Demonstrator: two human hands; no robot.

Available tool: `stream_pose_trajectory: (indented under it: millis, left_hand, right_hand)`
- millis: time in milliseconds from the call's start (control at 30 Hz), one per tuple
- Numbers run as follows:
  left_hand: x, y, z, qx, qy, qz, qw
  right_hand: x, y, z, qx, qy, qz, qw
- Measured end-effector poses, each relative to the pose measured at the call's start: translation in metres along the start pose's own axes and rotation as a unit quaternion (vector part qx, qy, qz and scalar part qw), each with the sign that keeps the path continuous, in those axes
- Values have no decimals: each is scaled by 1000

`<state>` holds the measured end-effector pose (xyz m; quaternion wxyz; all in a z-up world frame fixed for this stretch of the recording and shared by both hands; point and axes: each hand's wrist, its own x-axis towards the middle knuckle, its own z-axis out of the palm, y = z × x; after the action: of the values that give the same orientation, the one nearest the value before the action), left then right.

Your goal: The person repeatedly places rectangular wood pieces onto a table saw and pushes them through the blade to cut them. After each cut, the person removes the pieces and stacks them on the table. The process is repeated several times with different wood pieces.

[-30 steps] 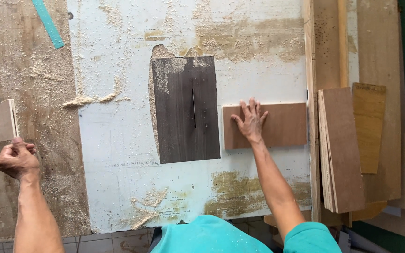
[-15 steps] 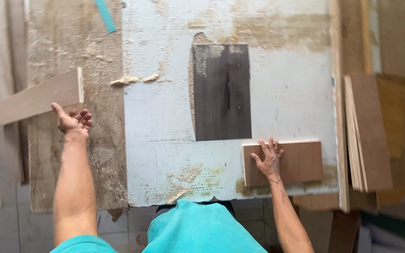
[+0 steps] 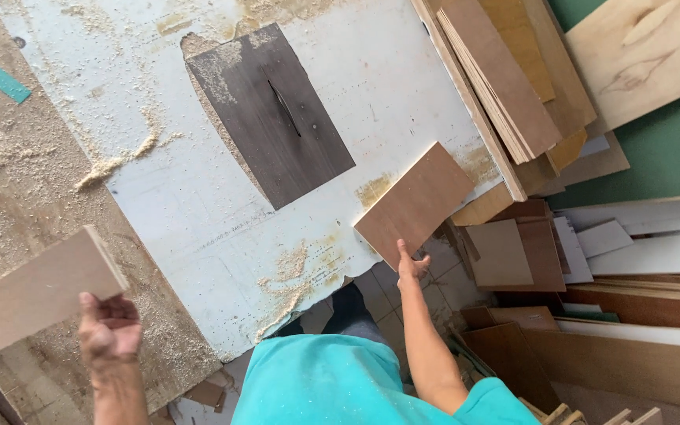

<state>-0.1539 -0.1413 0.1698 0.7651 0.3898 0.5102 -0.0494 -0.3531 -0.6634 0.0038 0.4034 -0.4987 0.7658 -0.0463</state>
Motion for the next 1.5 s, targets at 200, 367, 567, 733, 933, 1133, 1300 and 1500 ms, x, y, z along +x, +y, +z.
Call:
stream_pose_trajectory:
  millis: [200, 367, 567, 733, 933, 1133, 1300, 1500]
  left_hand:
    - [-25, -91, -40, 38, -115, -33, 992]
    - [-101, -204, 4, 111, -124, -102, 981]
    - [-102, -396, 101, 139, -176, -202, 953]
    - [-76, -516, 247, 176, -178, -183, 951]
    - [-85, -611, 379, 174, -110, -183, 961]
    - [-84, -624, 437, 197, -181, -266, 926]
    - [-114, -571, 429, 452, -379, 171, 789]
    - [-52, -529, 422, 738, -348, 486, 312]
  right_hand:
    - [53, 39, -16, 250, -239, -31, 938]
    - [48, 39, -68, 291, -305, -58, 905]
    - [70, 50, -130, 337, -305, -45, 890]
    - [98, 53, -153, 365, -255, -2, 895]
    - [129, 42, -151, 344, -271, 49, 898]
    - [112, -13, -156, 206, -354, 65, 910]
    - [129, -5, -128, 173, -329, -40, 927]
    - [134, -28, -105, 164, -334, -29, 928]
